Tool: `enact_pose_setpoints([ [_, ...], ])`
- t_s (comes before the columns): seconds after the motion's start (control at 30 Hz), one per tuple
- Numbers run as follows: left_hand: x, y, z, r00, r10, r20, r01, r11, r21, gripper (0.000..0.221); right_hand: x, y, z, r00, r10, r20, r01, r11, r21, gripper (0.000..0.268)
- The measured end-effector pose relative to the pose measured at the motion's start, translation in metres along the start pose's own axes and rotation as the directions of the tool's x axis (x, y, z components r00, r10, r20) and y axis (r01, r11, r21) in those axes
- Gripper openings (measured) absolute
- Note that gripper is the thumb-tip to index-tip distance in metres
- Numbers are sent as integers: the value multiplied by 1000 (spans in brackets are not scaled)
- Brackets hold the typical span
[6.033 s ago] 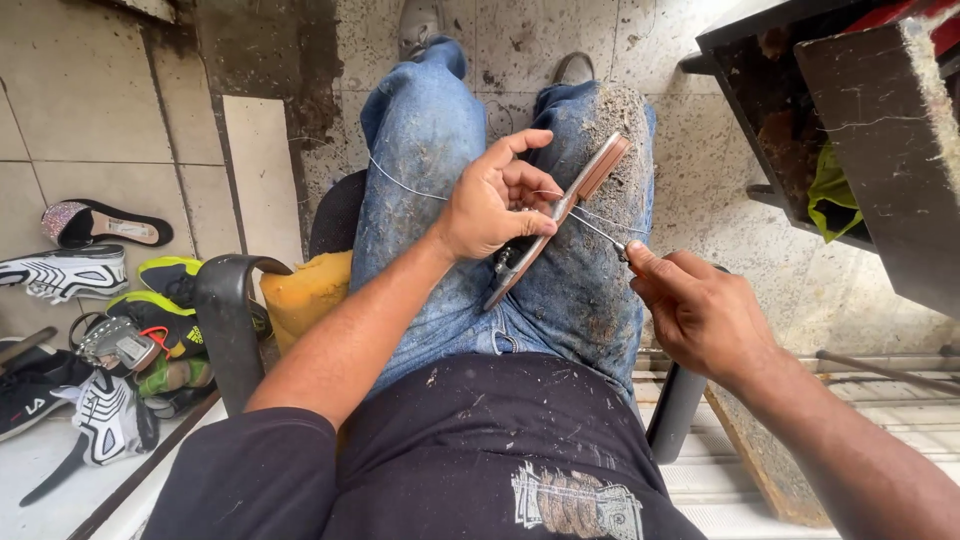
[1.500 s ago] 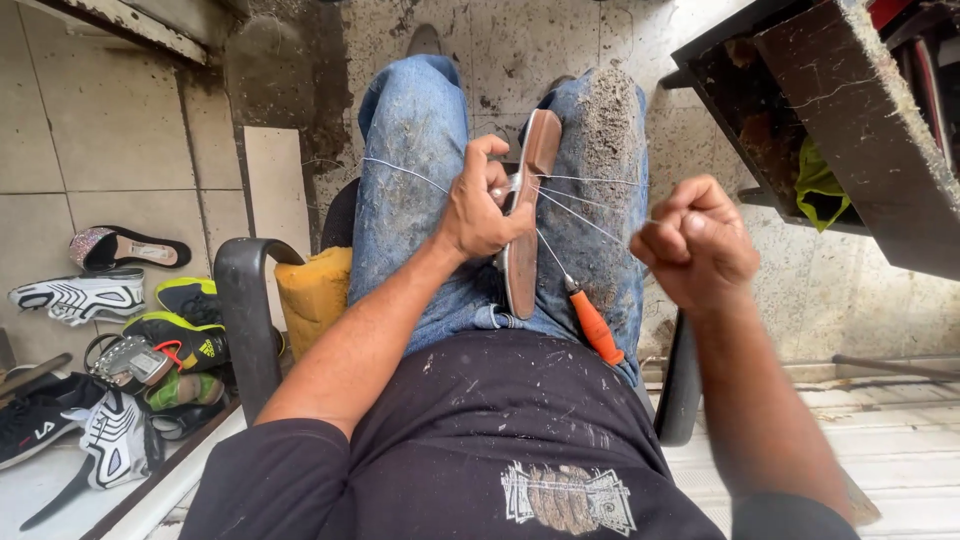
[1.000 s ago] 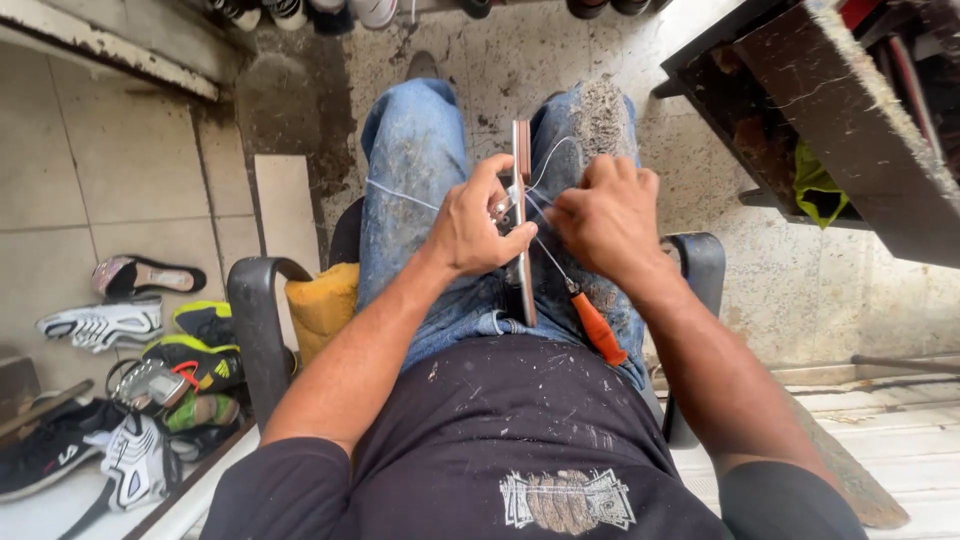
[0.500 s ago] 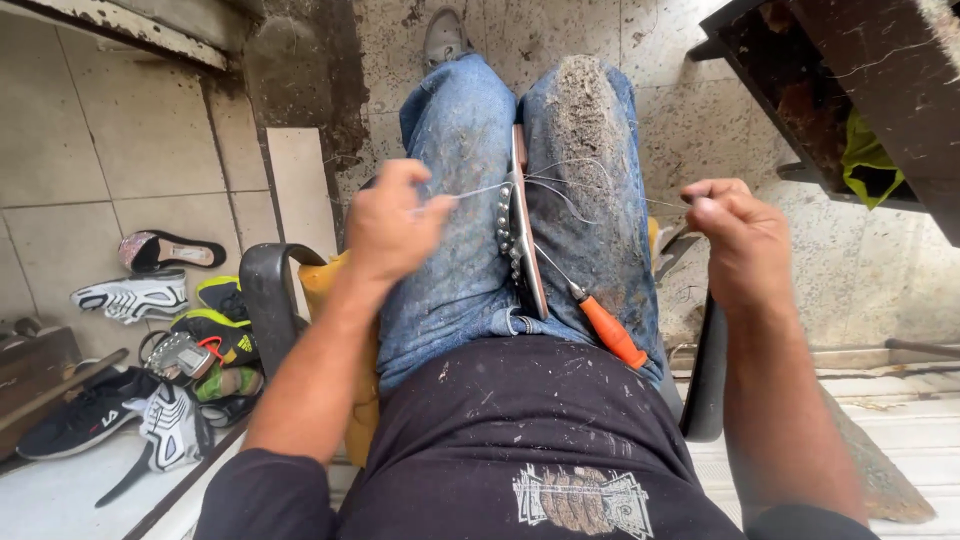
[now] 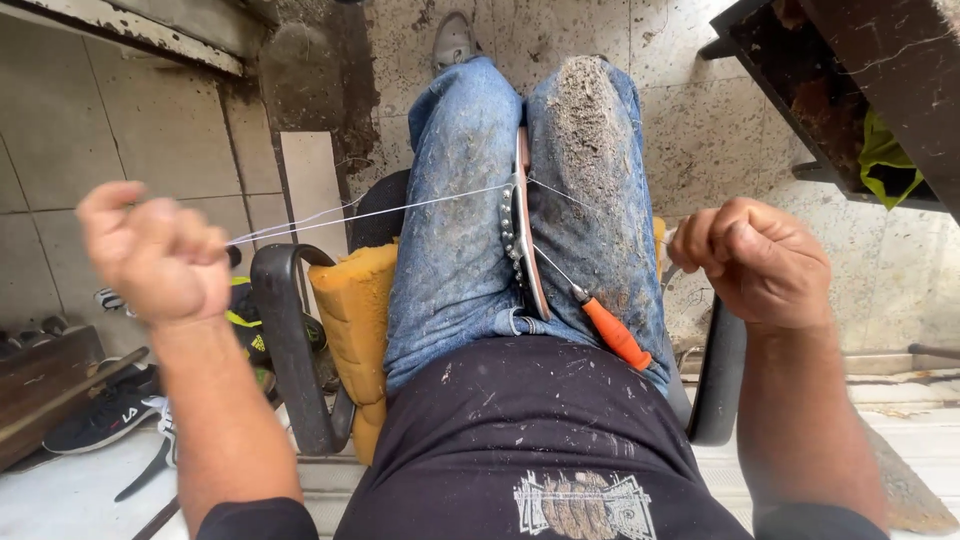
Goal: Hand-sewing a shoe sole using an awl and thread in a repair shop.
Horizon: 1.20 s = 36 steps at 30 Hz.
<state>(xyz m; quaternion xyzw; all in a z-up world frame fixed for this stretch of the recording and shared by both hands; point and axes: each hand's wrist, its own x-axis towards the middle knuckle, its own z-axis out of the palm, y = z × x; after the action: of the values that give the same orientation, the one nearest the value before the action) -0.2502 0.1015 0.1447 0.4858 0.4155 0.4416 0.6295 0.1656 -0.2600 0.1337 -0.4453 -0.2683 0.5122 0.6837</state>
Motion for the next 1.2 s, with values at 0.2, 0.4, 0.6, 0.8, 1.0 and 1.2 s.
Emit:
enact_pose_setpoints([
  [0.2, -11, 6, -28, 969, 173, -178, -92, 917, 389, 21, 9, 12, -6, 997, 40, -60, -48, 990, -133, 34],
  [0.4, -14, 7, -45, 948, 166, -273, -36, 905, 423, 20, 10, 28, -19, 970, 95, -224, -122, 987, -110, 38],
  [0.6, 10, -8, -33, 972, 227, -56, -57, 462, 885, 43, -16, 14, -27, 914, -333, -233, -177, 188, -966, 24],
  [0.8, -48, -19, 197, 908, -289, 303, -189, 362, 913, 64, -55, 49, 49, 954, 153, -258, -281, 154, -947, 34],
  [1.0, -63, -120, 244, 762, -493, 421, -284, 329, 900, 66, -59, 51, 53, 877, 391, -280, -328, 61, -943, 38],
  [1.2, -54, -133, 224, 789, -233, 569, -156, 819, 552, 79, -74, 39, 30, 865, 391, -314, -500, 629, -595, 30],
])
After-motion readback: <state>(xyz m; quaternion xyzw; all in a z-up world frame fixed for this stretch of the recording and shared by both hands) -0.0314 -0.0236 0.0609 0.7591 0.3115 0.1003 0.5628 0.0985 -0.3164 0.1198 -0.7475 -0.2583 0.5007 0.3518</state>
